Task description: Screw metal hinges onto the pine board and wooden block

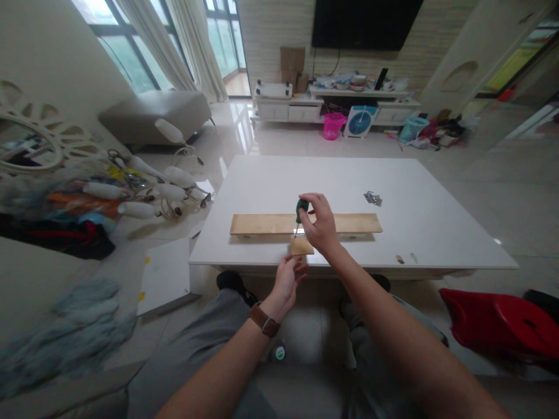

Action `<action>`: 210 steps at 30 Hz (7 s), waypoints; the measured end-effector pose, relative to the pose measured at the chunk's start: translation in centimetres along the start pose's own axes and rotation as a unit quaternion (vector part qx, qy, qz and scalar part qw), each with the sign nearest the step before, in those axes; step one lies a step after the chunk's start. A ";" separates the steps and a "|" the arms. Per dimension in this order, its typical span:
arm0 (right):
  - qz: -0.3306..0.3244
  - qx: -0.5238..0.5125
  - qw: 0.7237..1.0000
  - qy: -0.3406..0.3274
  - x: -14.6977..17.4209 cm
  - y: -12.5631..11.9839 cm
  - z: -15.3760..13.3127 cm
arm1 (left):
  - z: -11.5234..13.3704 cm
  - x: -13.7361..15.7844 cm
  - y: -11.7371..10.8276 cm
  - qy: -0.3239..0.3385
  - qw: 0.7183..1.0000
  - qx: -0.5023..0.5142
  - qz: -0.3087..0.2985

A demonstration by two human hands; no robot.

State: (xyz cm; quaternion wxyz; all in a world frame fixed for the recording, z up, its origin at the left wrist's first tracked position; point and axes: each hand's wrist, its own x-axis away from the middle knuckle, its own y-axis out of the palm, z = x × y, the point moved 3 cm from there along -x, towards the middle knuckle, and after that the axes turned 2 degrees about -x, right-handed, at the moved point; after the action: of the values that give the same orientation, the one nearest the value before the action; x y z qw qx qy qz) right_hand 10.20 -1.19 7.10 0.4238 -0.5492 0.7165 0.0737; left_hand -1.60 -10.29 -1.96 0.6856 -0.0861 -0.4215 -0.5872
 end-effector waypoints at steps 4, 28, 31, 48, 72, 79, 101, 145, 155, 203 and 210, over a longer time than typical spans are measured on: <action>-0.007 -0.007 1.000 -0.002 0.0 0.1 0.1 | -0.1 -0.2 -0.2 0.003 1.000 0.002 -0.003; 0.001 0.008 1.000 0.022 0.1 0.1 0.2 | -0.1 -0.2 -0.2 0.004 1.000 -0.002 -0.009; -0.005 0.012 1.000 0.016 0.1 0.1 0.2 | -0.2 -0.3 -0.3 0.005 1.000 -0.001 -0.007; -0.016 0.002 1.000 0.005 0.0 0.0 0.1 | -0.2 -0.3 -0.3 0.003 1.000 -0.003 -0.009; -0.009 0.003 1.000 0.007 0.0 0.0 0.1 | 0.0 0.0 -0.1 0.005 1.000 -0.003 -0.006; -0.002 0.001 1.000 -0.003 0.1 0.0 0.0 | 0.0 0.1 0.0 -0.002 1.000 -0.005 -0.001; -0.002 0.000 1.000 -0.002 0.1 0.1 0.2 | 0.2 0.3 0.1 0.003 1.000 -0.004 -0.005; -0.005 0.005 1.000 -0.001 0.0 -0.1 0.1 | -0.3 -0.4 -0.4 0.016 0.999 -0.006 -0.027; -0.007 -0.006 1.000 -0.017 0.0 0.0 0.0 | -0.3 -0.4 -0.4 0.017 1.000 -0.007 -0.020; -0.072 0.012 0.996 0.045 2.5 -7.1 -1.2 | 0.0 -2.2 1.9 0.101 0.990 -0.086 0.047; -0.129 0.049 0.989 0.048 4.0 -12.0 -2.0 | 1.9 1.8 9.5 0.285 0.889 -0.298 -0.200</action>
State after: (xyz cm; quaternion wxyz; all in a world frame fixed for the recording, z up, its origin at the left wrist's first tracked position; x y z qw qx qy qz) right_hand 19.18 -9.84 9.88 0.4215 -0.6187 0.6616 -0.0429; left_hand 5.74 -7.62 4.04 0.5868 -0.0289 -0.0214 -0.8089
